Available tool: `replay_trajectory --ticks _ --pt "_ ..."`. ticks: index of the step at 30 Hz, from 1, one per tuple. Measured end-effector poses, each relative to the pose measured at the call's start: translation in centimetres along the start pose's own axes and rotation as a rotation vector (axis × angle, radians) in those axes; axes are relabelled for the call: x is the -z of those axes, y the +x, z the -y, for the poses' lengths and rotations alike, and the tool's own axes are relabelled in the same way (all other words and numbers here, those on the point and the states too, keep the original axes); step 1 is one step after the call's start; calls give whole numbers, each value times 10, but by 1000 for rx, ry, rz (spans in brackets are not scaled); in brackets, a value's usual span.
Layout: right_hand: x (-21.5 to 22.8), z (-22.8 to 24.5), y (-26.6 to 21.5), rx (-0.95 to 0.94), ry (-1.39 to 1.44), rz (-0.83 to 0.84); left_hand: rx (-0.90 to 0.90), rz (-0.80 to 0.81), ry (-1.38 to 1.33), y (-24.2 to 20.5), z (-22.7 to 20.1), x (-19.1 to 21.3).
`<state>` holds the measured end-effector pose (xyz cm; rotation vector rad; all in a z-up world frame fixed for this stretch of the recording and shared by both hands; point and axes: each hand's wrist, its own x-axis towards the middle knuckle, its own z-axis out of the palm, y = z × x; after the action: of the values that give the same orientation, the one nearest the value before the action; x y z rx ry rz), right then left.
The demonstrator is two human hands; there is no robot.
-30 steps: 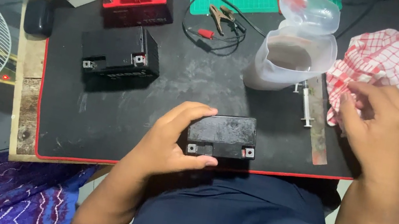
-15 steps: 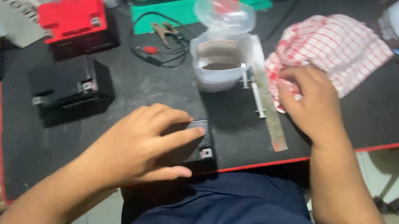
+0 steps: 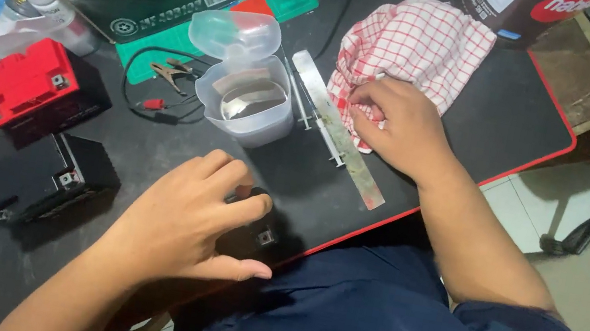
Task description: The person removes the top cover of a black battery using a flathead screwdriver. They then use a cloth to wipe the battery terminals and remove the blue caps from the cells, placing them on a metal plate.
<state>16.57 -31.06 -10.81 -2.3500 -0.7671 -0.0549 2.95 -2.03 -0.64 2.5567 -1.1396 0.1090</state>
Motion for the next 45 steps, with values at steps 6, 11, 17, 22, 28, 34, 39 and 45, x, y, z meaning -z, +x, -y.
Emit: replay_trajectory --ticks 6,11,17,22,28,34,39,45 --pt "0 -1 1 25 -5 5 -28 19 -18 11 0 0" --pt "3 1 1 11 8 16 -43 41 18 19 2 -5" --pt "2 1 1 68 1 3 -50 12 -31 17 4 1" --pt "1 -1 1 51 -20 24 -25 9 -139 9 2 5" --pt "0 -1 -1 95 -42 -1 -25 -28 -148 5 4 0" --pt "-6 -14 -7 106 -81 -58 -50 -58 -161 7 5 -6" --pt "14 -24 -9 27 152 -849 -31 -79 -199 7 5 -8" --pt "19 -31 -14 131 160 -887 -31 -123 -193 5 4 -4"
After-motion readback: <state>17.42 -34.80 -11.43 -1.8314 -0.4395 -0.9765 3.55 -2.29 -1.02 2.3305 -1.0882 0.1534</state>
